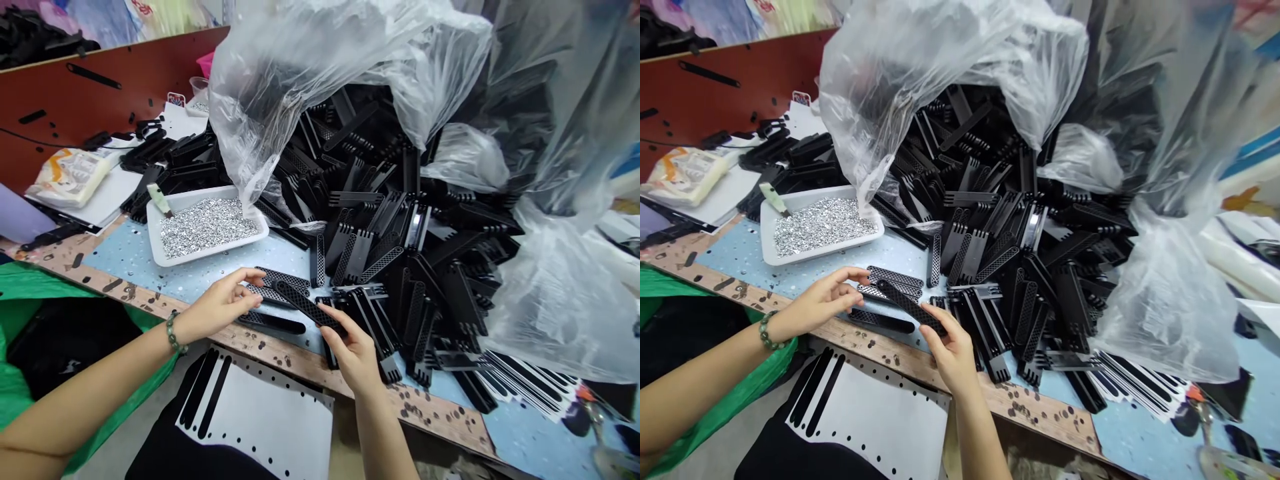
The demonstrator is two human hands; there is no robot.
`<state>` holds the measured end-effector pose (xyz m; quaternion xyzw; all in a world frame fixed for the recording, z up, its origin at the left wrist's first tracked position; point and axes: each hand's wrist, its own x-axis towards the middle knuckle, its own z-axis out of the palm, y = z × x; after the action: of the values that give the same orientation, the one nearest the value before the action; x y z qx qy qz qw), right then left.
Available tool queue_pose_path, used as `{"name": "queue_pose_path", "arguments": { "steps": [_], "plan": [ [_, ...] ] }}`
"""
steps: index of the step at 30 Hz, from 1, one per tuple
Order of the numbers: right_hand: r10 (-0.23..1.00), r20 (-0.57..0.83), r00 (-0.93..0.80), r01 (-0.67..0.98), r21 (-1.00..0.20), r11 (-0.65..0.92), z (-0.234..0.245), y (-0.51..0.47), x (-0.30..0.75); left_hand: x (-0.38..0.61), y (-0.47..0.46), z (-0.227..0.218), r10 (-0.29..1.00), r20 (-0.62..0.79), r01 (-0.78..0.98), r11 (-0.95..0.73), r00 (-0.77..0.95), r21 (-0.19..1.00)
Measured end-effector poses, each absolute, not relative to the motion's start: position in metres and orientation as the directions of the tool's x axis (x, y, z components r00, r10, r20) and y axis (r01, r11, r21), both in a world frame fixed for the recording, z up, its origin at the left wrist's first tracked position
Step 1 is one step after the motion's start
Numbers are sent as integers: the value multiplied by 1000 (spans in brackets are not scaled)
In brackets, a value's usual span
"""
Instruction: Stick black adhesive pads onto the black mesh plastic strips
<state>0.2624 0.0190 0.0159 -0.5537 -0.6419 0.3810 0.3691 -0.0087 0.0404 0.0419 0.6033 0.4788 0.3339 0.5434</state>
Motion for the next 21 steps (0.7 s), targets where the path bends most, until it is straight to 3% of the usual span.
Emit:
{"name": "queue_pose_path", "arguments": {
  "steps": [3, 7, 9, 14, 17, 21],
  "plan": [
    [975, 62, -213, 421, -895, 148, 20, 10, 260, -12, 31, 47, 902, -120, 200, 39, 414, 979],
    [930, 18, -366, 426, -886, 185, 22, -5, 260, -27, 14, 56, 818, -177, 339, -24, 548, 941],
    [924, 5, -382, 437, -880, 186, 21, -8, 264, -36, 12, 56, 827, -217, 429, -32, 518, 903],
    [982, 68, -178, 463, -875, 145, 18, -2, 284, -45, 37, 33, 956, -226, 540, 92, 186, 836],
    [995, 90, -47, 483, -870, 101, 17, 0, 298, -36, 56, 10, 961, -192, 522, 62, 199, 851],
    [996, 89, 1, 527, -847, 75, 13, -3, 308, -23, 65, -9, 964, -115, 560, -39, 238, 827]
  ]
}}
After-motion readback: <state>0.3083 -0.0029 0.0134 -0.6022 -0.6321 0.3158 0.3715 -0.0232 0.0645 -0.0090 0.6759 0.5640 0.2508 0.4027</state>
